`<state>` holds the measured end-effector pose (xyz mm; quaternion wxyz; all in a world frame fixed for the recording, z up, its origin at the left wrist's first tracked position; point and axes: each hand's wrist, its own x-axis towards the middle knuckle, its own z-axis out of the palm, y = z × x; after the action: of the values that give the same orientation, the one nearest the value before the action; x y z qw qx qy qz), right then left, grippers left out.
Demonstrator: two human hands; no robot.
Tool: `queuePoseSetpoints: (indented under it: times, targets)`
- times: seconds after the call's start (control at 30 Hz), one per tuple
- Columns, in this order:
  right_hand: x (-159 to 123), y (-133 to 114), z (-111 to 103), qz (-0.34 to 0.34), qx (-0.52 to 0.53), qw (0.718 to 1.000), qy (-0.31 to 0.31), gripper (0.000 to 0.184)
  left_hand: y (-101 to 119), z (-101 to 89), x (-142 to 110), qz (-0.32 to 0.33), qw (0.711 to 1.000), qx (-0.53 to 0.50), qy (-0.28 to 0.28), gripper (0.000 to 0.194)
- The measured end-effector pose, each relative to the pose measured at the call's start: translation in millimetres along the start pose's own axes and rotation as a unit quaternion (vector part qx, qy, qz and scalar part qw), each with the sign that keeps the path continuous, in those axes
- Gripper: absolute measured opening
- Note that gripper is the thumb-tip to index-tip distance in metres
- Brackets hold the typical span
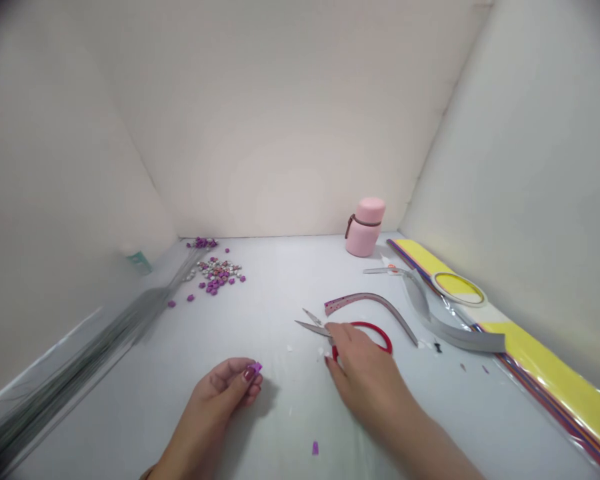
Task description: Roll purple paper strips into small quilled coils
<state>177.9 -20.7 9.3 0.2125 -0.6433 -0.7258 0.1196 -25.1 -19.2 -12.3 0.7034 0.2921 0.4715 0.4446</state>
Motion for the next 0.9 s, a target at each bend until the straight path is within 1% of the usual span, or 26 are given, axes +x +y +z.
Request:
queuePoseSetpoints:
  times: [0.07,0.13,0.2,0.27,0.4,0.5,0.53,0.67,0.8,0.9]
  targets:
    - [1.5,13.8,-6.5,0.003,-0.086,0.996,-0.037,0.036,2.1,-1.0,1.6,0.003,1.0,-0.008,0.022,0.022]
    - [0.4,22.8,-9.6,-0.007,-0.125,0.99,-0.071,0.044,4.0,-2.0,2.8,0.013,0.999,-0.015,0.031,0.021]
    - [-1.9,28.2,-10.9,-0.014,-0.141,0.986,-0.085,0.051,5.5,-3.1,3.7,0.022,0.999,-0.021,0.034,0.02]
    - [-3.7,32.4,-12.5,-0.017,-0.143,0.986,-0.085,0.053,6.8,-3.6,4.1,0.027,0.998,-0.027,0.041,0.019]
    - [-2.1,43.6,-19.3,-0.038,-0.135,0.988,-0.063,0.047,9.4,-1.9,3.1,0.024,0.997,-0.042,0.054,0.017]
    - [1.6,54.0,-21.9,-0.038,-0.164,0.985,-0.031,0.052,10.5,-0.9,2.3,0.025,0.997,-0.044,0.053,0.016]
    - [2.5,57.2,-21.7,-0.039,-0.172,0.984,-0.031,0.055,10.4,-1.1,2.4,0.025,0.997,-0.044,0.051,0.016]
    - [3.0,66.5,-19.3,-0.039,-0.173,0.982,-0.067,0.063,8.6,-3.7,4.3,0.024,0.998,-0.045,0.045,0.017]
    - [0.0,69.6,-21.1,-0.056,-0.132,0.986,-0.085,0.069,8.4,-4.4,4.6,0.03,0.997,-0.052,0.041,0.017]
    - [1.5,65.4,-22.6,-0.05,-0.118,0.987,-0.098,0.067,9.2,-3.8,4.1,0.036,0.997,-0.06,0.042,0.018]
